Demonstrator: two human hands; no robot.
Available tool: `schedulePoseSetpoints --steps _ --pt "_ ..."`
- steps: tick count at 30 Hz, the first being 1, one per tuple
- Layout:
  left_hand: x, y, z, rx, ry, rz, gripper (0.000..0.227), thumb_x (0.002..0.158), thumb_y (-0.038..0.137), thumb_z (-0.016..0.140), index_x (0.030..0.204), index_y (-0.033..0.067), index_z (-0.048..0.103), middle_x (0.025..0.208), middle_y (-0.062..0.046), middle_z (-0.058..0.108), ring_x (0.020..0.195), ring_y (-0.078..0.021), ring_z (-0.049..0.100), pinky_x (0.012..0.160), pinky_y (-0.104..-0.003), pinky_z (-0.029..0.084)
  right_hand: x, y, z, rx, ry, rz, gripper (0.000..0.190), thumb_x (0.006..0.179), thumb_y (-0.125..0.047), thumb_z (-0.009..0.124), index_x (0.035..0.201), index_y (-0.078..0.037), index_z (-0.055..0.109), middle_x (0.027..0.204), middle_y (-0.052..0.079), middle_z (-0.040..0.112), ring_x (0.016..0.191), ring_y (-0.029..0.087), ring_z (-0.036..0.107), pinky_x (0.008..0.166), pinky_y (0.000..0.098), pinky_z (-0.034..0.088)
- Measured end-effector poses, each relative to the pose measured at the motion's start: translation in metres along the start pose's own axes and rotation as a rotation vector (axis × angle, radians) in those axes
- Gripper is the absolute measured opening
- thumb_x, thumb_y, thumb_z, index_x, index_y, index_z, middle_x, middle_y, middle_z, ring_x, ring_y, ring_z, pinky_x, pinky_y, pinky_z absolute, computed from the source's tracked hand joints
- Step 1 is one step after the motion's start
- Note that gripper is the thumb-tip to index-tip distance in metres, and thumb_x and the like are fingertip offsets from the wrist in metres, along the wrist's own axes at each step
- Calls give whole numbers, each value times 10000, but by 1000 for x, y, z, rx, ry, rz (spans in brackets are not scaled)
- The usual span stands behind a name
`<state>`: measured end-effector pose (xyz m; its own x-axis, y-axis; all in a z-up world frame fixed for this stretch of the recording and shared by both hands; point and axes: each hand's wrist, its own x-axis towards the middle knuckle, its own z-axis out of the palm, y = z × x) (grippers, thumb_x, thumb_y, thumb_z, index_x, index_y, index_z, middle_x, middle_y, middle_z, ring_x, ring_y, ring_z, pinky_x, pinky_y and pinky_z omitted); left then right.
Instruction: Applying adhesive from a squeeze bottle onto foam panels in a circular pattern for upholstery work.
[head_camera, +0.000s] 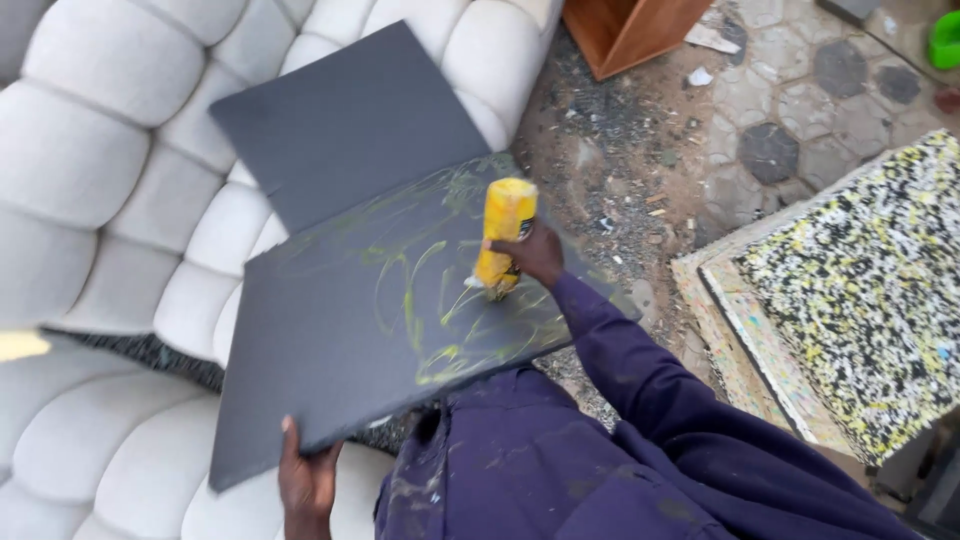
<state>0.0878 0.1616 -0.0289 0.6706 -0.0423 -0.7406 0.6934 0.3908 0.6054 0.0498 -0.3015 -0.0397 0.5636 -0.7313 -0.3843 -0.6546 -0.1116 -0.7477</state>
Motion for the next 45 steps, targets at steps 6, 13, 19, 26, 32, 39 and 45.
schedulePoseSetpoints --steps 6,13,19,26,32,39,45 --pt "-31 -7 27 -80 -32 5 737 945 445 677 1506 45 417 1522 -212 413 1404 -400 406 1076 -572 456 -55 -31 20 310 -89 -26 576 612 -297 974 1082 -84 719 996 94 775 861 241 769 680 401 650" --pt "-113 5 51 96 -304 -47 986 1010 495 666 1603 -105 156 1633 -397 85 1535 -545 151 1256 -621 286 -99 -35 83 449 6 -130 634 697 -238 1036 1118 -15 616 967 140 746 790 325 760 546 505 652" --pt "-127 10 32 92 -409 -87 1053 997 495 672 1580 -125 52 1612 -383 -28 1503 -566 195 1246 -584 402 -201 -76 89 327 -142 -190 559 647 -240 1020 1029 -24 673 908 127 742 863 300 754 639 488 664" --pt "-50 -67 -22 -29 -455 23 728 992 242 759 1246 -218 255 1499 -477 81 1399 -632 310 1206 -676 411 -194 -43 90 50 102 -274 679 670 -403 1023 1100 -39 643 1025 176 751 1030 384 715 865 538 551" --pt "-11 -126 -42 164 -516 365 623 1015 193 680 1357 -217 358 1457 -453 320 1352 -607 397 1201 -578 375 -205 -66 104 452 -74 -210 628 673 -282 1026 1089 -46 619 919 106 718 885 254 748 690 456 654" --pt "12 -119 -32 207 -304 97 582 866 215 863 1313 -79 635 1338 -246 645 1070 -348 719 893 -533 587 -205 -70 88 168 10 -320 617 679 -368 1013 1089 -73 659 983 130 747 986 313 713 811 518 562" --pt "-25 -73 11 646 -224 152 641 726 381 965 1194 -1 751 1120 -177 768 1074 -370 720 777 -511 562 -236 -135 126 494 -234 -327 537 665 -240 1026 1056 -62 703 893 61 740 826 161 723 683 386 621"
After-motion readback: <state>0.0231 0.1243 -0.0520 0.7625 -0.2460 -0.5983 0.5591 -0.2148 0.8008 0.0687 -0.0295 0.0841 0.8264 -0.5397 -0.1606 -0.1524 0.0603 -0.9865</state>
